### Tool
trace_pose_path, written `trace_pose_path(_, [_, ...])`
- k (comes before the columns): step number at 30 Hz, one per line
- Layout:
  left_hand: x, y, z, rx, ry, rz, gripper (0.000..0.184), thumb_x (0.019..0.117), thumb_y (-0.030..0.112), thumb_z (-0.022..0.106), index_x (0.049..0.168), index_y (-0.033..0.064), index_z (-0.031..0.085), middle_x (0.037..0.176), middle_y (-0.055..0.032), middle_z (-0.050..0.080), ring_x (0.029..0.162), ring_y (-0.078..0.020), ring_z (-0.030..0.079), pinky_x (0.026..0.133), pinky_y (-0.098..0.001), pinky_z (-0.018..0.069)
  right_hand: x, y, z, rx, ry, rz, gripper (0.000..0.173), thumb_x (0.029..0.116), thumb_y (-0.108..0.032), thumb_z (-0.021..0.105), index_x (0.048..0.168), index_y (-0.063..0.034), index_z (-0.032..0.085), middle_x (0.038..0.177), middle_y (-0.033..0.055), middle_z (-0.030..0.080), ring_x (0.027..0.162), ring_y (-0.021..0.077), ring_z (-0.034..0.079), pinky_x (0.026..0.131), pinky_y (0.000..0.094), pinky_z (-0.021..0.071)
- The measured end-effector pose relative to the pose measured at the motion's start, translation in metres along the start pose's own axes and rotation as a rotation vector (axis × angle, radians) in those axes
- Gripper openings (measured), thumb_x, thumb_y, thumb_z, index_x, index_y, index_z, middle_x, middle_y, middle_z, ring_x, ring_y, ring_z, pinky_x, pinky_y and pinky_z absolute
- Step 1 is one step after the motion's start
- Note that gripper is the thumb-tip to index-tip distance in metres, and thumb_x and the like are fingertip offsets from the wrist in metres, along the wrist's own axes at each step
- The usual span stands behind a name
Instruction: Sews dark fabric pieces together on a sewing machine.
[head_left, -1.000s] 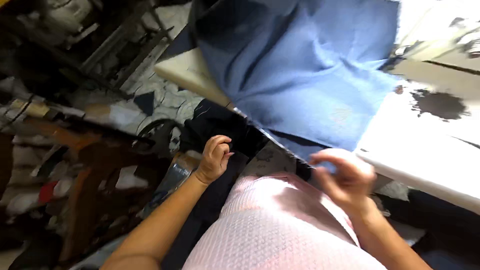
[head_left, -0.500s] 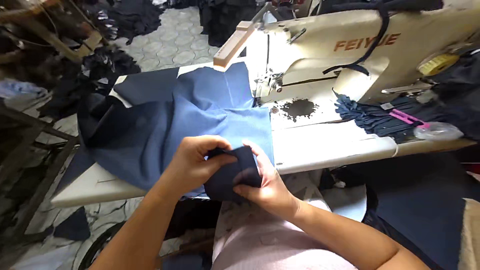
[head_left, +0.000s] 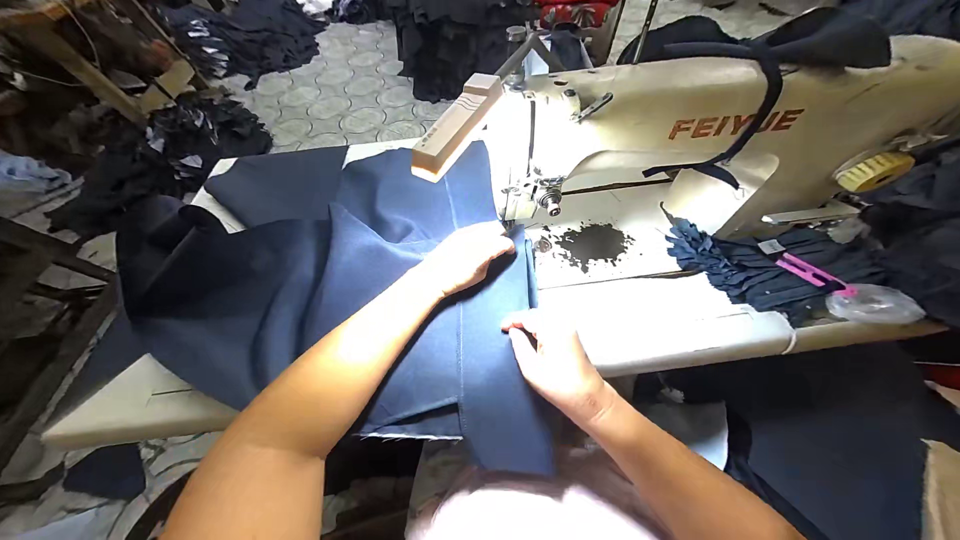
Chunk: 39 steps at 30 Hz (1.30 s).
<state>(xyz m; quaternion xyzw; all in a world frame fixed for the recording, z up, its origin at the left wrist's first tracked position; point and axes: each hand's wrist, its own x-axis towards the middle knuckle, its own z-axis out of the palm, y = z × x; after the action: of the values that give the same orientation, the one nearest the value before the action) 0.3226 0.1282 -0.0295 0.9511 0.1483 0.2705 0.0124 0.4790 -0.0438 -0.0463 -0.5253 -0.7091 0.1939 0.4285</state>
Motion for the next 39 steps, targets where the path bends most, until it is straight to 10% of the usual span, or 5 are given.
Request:
trace_pose_path(7, [-0.023, 0.015, 0.018, -0.141, 0.065, -0.226, 0.027, 0.0919, 0.000, 0.054, 0.105, 0.0015, 0.078, 0.088, -0.0155, 0.069, 0.086, -0.0300, 0.068, 0.079, -0.0456, 0.0548, -0.011, 0.006, -0.020, -0.084, -0.136, 0.090, 0.027, 0.0948, -0.005, 0.058, 0.115, 0.0046, 0.073, 0.105, 0.0191, 0.074, 0.095, 0.0255, 0.072, 0.088, 0.0349, 0.0568])
trace_pose_path(10, [-0.021, 0.013, 0.014, -0.249, 0.021, -0.305, 0.028, 0.0951, 0.002, 0.056, 0.110, 0.0058, 0.080, 0.085, -0.0117, 0.068, 0.085, -0.0242, 0.065, 0.080, -0.0408, 0.0524, -0.016, 0.004, -0.022, -0.130, -0.219, 0.200, 0.033, 0.0958, -0.017, 0.061, 0.122, 0.0009, 0.072, 0.089, 0.0125, 0.070, 0.072, 0.0204, 0.062, 0.069, 0.0362, 0.0540])
trace_pose_path(18, [-0.006, 0.009, 0.010, -0.327, -0.105, -0.375, 0.023, 0.0957, 0.006, 0.062, 0.107, 0.0098, 0.081, 0.085, -0.0095, 0.068, 0.087, -0.0225, 0.065, 0.081, -0.0427, 0.0513, -0.024, 0.004, -0.020, -0.180, -0.220, 0.206, 0.044, 0.0930, -0.020, 0.066, 0.132, 0.0014, 0.068, 0.077, 0.0095, 0.069, 0.063, 0.0210, 0.060, 0.064, 0.0385, 0.0535])
trace_pose_path(39, [-0.006, 0.009, 0.014, -0.304, -0.087, -0.362, 0.026, 0.0958, 0.004, 0.059, 0.109, 0.0095, 0.081, 0.085, -0.0093, 0.067, 0.085, -0.0209, 0.064, 0.080, -0.0391, 0.0509, -0.025, 0.001, -0.020, -0.220, -0.226, 0.209, 0.047, 0.0942, -0.021, 0.066, 0.134, 0.0039, 0.065, 0.091, 0.0142, 0.073, 0.070, 0.0239, 0.065, 0.068, 0.0403, 0.0560])
